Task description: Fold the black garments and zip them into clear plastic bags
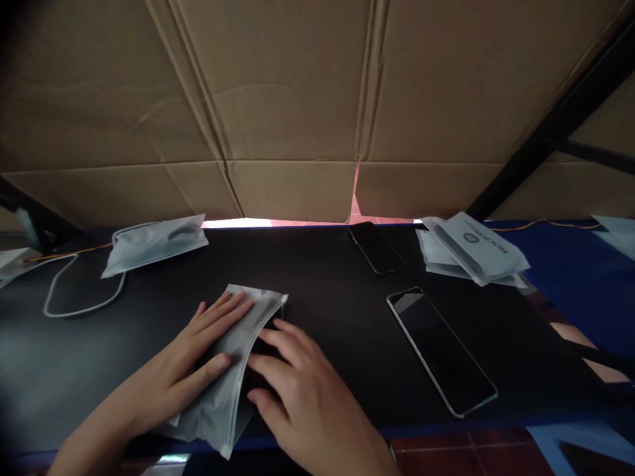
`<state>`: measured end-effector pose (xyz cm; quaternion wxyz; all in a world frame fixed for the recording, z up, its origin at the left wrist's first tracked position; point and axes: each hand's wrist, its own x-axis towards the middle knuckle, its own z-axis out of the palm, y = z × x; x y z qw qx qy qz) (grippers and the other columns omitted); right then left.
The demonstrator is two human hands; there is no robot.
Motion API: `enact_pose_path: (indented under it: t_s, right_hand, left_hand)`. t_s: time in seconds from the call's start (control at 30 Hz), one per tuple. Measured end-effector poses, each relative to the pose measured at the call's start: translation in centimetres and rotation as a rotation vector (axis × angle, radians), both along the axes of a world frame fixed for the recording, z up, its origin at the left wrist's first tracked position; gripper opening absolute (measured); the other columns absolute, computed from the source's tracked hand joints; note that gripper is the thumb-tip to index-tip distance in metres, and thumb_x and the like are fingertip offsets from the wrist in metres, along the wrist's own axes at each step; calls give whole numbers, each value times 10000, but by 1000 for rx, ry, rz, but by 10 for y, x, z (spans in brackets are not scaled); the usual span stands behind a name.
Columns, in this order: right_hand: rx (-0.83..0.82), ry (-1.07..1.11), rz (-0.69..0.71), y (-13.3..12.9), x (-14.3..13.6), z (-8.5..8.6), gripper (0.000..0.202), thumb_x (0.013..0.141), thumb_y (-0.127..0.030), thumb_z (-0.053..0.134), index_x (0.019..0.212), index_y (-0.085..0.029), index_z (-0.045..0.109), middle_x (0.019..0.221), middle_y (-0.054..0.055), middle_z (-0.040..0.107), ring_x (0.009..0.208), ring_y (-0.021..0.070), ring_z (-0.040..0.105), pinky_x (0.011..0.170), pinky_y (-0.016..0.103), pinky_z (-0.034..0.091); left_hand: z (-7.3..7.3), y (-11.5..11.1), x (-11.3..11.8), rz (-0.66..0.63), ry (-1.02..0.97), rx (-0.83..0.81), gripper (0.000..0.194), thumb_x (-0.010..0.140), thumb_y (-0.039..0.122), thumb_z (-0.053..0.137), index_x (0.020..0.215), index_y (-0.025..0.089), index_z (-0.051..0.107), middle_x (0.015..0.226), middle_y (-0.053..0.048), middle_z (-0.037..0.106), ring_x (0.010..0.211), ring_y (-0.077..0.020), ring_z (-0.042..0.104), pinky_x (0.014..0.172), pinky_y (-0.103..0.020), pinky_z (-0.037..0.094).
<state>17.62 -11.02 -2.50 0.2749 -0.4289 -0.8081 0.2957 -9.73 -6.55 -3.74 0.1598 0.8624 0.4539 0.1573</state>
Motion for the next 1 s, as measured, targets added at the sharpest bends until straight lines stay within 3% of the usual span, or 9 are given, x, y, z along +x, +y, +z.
enact_pose_path:
  t_s: [0.07, 0.17, 0.33, 0.5, 0.6, 0.67, 0.8, 0.9, 1.0]
  right_hand:
    - [-15, -51, -134, -7, 3, -6, 406, 999, -212, 789, 1387, -317, 729, 1415, 44, 713, 1369, 285, 628, 1129, 452, 586]
    - [6, -57, -165, -9, -14, -14, 248, 977, -91, 762, 1158, -260, 786, 1095, 29, 773, 1069, 258, 688, 965, 430, 618]
    - [16, 69, -107, -4, -41, -16, 232, 979, -16, 651, 988, -204, 787, 1091, 60, 804, 1020, 245, 704, 968, 409, 592]
    - [-151, 188, -169, 9, -1, -6, 247, 1043, -149, 628, 1077, -301, 820, 1065, -7, 822, 1014, 189, 754, 928, 316, 580]
    - [-157, 188, -407, 27, 22, -2, 282, 1080, -241, 546, 1211, -269, 795, 1141, 53, 829, 1049, 219, 780, 925, 342, 566]
    - [-179, 157, -441, 40, 24, -2, 277, 1086, -287, 534, 1163, -245, 797, 1076, 75, 832, 1001, 241, 785, 873, 348, 551]
    - [-240, 129, -426, 58, 10, -3, 301, 1079, -367, 558, 893, -235, 755, 804, 39, 763, 726, 207, 722, 659, 298, 460]
    - [-262, 154, -431, 61, 2, -2, 297, 1071, -375, 557, 843, -239, 689, 742, -1, 701, 644, 162, 646, 602, 270, 393]
    - [-270, 178, -450, 57, -3, 1, 279, 1046, -345, 568, 794, -236, 621, 742, -23, 668, 670, 139, 595, 613, 255, 362]
  left_hand:
    - [-2, -2, 3, 2, -4, 6, 664, 1156, 530, 439, 1761, 462, 175, 1810, -6, 346, 1680, -366, 261, 1290, -764, 232]
    - [0, -6, 14, -10, -41, 3, 646, 1166, 529, 406, 1765, 447, 180, 1820, -13, 323, 1690, -351, 231, 1306, -736, 226]
    - [1, -13, 20, -32, -51, 5, 642, 1160, 538, 402, 1764, 442, 205, 1810, -24, 342, 1681, -353, 262, 1304, -718, 268]
    - [14, -4, 14, -2, 26, 87, 619, 1130, 526, 500, 1722, 436, 346, 1780, -35, 422, 1663, -401, 327, 1269, -792, 300]
    - [30, 20, 35, 20, 26, 57, 549, 1125, 511, 507, 1641, 327, 520, 1717, -85, 526, 1651, -414, 368, 1298, -794, 250]
    - [37, 39, 57, 8, 31, -3, 478, 1106, 469, 548, 1518, 251, 651, 1555, -124, 679, 1531, -416, 540, 1293, -780, 269]
    - [43, 64, 90, -22, 1, -59, 211, 1052, 308, 590, 1052, 219, 781, 1064, -62, 794, 1043, -285, 761, 1061, -521, 568]
    - [41, 65, 96, 13, -64, -76, 193, 1032, 229, 547, 939, 225, 716, 966, -32, 752, 910, -218, 731, 822, -348, 575]
    - [38, 62, 95, 59, -123, -79, 160, 1010, 225, 564, 904, 234, 683, 918, -9, 737, 852, -191, 712, 754, -307, 538]
